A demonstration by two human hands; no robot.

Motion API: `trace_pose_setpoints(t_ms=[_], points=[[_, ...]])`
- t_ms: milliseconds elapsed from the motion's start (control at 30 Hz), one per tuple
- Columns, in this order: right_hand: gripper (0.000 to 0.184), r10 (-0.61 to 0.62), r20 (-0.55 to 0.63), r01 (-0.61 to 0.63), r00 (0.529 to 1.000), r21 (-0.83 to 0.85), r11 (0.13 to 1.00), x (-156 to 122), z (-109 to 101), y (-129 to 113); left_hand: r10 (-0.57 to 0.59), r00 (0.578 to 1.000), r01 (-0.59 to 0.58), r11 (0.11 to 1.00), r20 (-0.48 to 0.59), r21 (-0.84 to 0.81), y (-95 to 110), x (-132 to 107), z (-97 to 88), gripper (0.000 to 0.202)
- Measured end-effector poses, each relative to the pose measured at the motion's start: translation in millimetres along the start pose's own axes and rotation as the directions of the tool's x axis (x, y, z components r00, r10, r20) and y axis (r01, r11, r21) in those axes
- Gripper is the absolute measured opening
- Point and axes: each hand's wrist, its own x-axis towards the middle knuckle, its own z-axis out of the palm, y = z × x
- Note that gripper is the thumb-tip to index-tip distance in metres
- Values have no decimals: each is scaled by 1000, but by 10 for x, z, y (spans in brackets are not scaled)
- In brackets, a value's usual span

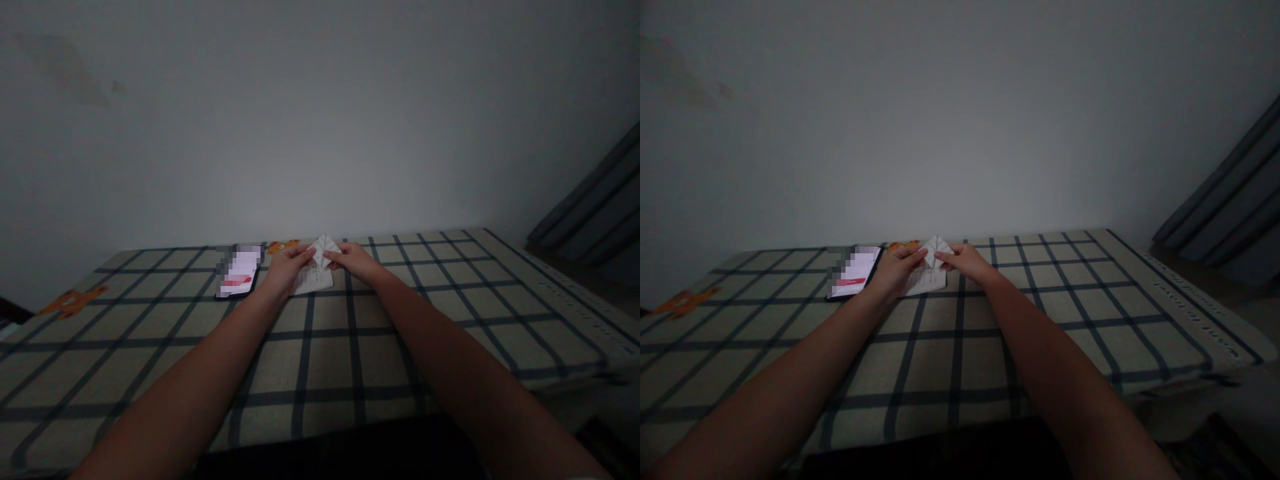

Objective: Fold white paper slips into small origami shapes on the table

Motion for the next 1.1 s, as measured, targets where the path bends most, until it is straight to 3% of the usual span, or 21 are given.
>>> trace_pose_setpoints(t_ms=[400,567,667,767,1100], points=[[24,-4,-40,5,999,21,1000,-6,22,-10,-67,995,68,998,70,-8,-48,24,-8,33],[21,-1,-86,-5,996,-76,997,-5,6,11,-107,993,100,987,57,123,-118,45,-62,26],[24,23,-102,-23,994,6,1000,11,-7,4,-111,993,105,979,25,176,-146,61,-94,25],[25,54,-105,-45,993,85,995,21,-22,-9,-90,995,85,991,40,105,-127,67,-91,27],[31,32,-93,-45,995,-151,987,14,-57,28,-109,994,109,994,21,21,-78,39,-23,17]])
